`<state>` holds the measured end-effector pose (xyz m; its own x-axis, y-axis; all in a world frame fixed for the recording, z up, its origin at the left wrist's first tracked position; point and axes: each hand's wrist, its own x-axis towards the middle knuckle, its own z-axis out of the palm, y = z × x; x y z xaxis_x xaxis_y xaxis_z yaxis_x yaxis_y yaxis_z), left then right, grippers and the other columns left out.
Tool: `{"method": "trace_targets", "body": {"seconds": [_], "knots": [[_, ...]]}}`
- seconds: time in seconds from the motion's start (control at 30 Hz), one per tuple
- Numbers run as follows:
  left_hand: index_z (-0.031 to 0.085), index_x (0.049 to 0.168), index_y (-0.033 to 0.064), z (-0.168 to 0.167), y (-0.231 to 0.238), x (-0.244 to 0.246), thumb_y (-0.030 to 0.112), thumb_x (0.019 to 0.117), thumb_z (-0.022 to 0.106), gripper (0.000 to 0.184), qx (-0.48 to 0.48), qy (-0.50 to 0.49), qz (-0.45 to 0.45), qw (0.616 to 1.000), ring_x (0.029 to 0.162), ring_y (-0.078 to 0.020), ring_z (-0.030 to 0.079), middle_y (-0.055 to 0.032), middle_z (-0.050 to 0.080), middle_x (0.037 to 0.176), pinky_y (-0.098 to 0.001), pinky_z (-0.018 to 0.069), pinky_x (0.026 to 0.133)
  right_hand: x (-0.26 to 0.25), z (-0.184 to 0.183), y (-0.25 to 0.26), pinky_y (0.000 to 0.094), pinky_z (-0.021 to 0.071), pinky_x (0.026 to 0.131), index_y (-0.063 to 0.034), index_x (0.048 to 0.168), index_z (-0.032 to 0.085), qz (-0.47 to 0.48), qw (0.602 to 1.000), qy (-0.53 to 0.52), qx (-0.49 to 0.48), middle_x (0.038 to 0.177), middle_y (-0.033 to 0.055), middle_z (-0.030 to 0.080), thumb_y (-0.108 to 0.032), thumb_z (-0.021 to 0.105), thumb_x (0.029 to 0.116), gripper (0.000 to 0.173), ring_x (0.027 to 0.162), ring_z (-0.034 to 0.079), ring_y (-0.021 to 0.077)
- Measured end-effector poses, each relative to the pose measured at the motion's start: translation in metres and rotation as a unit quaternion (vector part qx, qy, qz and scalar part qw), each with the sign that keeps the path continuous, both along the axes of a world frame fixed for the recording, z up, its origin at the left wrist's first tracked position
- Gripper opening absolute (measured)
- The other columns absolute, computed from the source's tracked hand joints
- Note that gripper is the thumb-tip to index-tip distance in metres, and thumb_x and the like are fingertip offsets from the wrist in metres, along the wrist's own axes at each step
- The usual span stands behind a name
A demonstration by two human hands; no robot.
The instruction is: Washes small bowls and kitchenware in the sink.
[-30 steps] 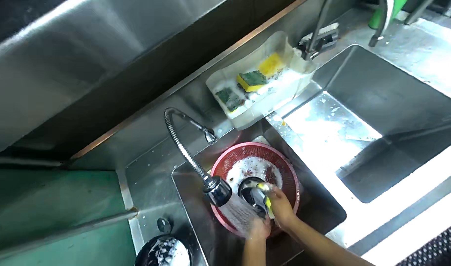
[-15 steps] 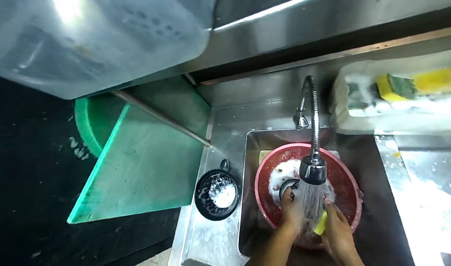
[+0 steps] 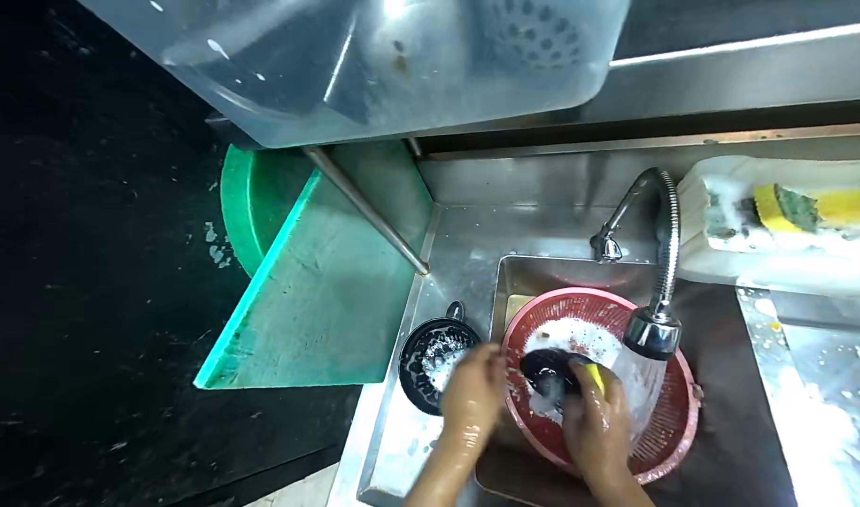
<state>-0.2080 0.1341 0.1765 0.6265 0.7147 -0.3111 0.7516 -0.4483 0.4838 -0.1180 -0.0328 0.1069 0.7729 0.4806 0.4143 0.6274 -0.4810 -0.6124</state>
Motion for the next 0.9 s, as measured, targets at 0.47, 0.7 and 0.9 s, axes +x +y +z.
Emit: {"method": "trace_targets", "body": {"seconds": [0.47, 0.7, 0.9], "knots": [[0.053, 0.146, 0.0119, -0.078, 0.131, -0.073, 0.019, 0.1007, 0.06, 0.046, -0.152, -0.041, 0.081, 0.984, 0.127, -0.0261, 0.06, -0.0145, 0.062, 0.137, -0.048, 0.0477, 0.11, -0.032, 0.014, 0.116, 0.0515, 0.0548, 0.097, -0.0146, 0.152, 0.044, 0.049, 0.874, 0.448, -0.182, 0.136, 0.0198, 0.058, -0.033, 0.075, 0.0851, 0.076, 0.117, 0.063, 0.0329], [0.04, 0.158, 0.0166, -0.079, 0.125, -0.051, 0.064, 0.1026, 0.04, 0.073, -0.246, -0.084, 0.103, 0.96, 0.149, -0.0392, 0.034, -0.019, 0.037, 0.161, -0.0607, 0.0293, 0.12, -0.049, 0.006, 0.069, 0.0549, 0.0626, 0.069, -0.0152, 0.149, 0.042, 0.008, 0.647, 0.76, 0.069, 0.114, 0.0206, 0.069, -0.003, 0.06, 0.0955, 0.058, 0.09, 0.072, 0.0365], [0.057, 0.14, 0.008, -0.094, 0.123, -0.005, 0.039, 0.0888, 0.076, 0.063, -0.01, 0.045, -0.002, 0.999, 0.128, -0.0452, 0.053, -0.0254, 0.056, 0.138, -0.0623, 0.0453, 0.105, -0.049, 0.027, 0.007, 0.0545, 0.0615, 0.064, -0.0133, 0.144, 0.046, -0.161, 0.651, 0.733, 0.116, 0.109, 0.021, 0.068, -0.001, 0.057, 0.0969, 0.05, 0.085, 0.072, 0.036]]}}
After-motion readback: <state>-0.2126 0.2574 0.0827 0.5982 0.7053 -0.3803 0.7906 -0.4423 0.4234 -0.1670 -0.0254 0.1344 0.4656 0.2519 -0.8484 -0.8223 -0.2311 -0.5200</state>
